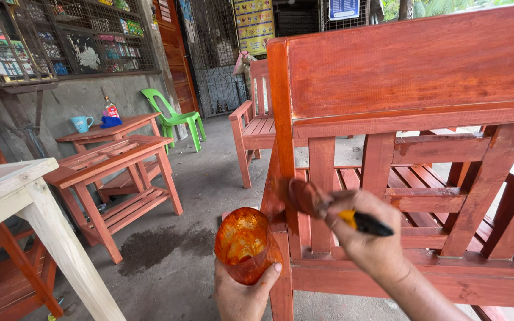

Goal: The person applies reddish-brown stain to a wooden chair using a brush and a small container. They repeatedly dip the brush into the container and coat the chair's backrest and frame, working methodically across the slats and joints.

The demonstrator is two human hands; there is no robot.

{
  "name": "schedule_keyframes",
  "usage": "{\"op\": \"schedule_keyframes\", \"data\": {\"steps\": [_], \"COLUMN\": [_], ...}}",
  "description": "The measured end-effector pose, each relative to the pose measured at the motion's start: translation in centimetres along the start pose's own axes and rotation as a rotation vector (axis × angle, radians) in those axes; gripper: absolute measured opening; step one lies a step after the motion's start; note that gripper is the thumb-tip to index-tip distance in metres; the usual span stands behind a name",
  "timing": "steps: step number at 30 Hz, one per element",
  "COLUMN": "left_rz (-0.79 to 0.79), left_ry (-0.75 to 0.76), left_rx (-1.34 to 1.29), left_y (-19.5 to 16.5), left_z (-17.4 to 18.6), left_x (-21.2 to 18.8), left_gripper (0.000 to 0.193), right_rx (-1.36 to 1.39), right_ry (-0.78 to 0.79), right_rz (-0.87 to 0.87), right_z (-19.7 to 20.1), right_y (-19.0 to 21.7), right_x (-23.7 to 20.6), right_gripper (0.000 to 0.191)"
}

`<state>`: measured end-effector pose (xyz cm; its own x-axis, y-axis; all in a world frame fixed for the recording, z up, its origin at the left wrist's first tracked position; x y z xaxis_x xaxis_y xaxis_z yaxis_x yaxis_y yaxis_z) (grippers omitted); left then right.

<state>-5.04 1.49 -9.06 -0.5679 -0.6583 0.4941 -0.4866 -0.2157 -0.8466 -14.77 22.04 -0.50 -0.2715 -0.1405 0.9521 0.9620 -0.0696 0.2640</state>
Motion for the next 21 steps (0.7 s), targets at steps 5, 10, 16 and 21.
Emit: {"op": "schedule_keyframes", "data": {"steps": [5, 10, 16, 21], "left_rz": [-0.070, 0.052, 0.168, 0.191], "left_ry": [0.065, -0.032, -0.085, -0.067], "left_rx": [-0.080, 0.071, 0.188, 0.206], "left_y": [0.1, 0.8, 1.4, 1.2], "left_z": [0.3, 1.2, 1.6, 2.0], "left_x": [-0.2, -0.9, -1.8, -2.2], "left_gripper": [0.094, 0.093, 0.091, 0.092], "right_rx": [-0.039, 0.005, -0.073, -0.075], "right_ry": [-0.083, -0.013, -0.007, -0.040], "right_rz": [0.166, 0.125, 0.030, -0.006], "right_z": [0.4, -0.5, -2.3, -3.9], "right_y": [0.8, -0.9, -3.3, -4.4], "right_x": [-0.6, -5.7, -11.6, -16.0], "right_gripper": [0.016, 0.022, 0.022, 0.021]}}
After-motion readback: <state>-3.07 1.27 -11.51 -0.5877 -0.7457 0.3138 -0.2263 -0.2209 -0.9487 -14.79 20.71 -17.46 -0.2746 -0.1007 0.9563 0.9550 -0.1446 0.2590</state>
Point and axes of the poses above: each hand's wrist, its own x-axis towards the middle knuckle, its own z-axis out of the back of the hand, y = z × x, the point moved 3 cm from there along x, towards the middle knuckle, and after that the axes turned 2 degrees about -z, right-handed, at the moved point
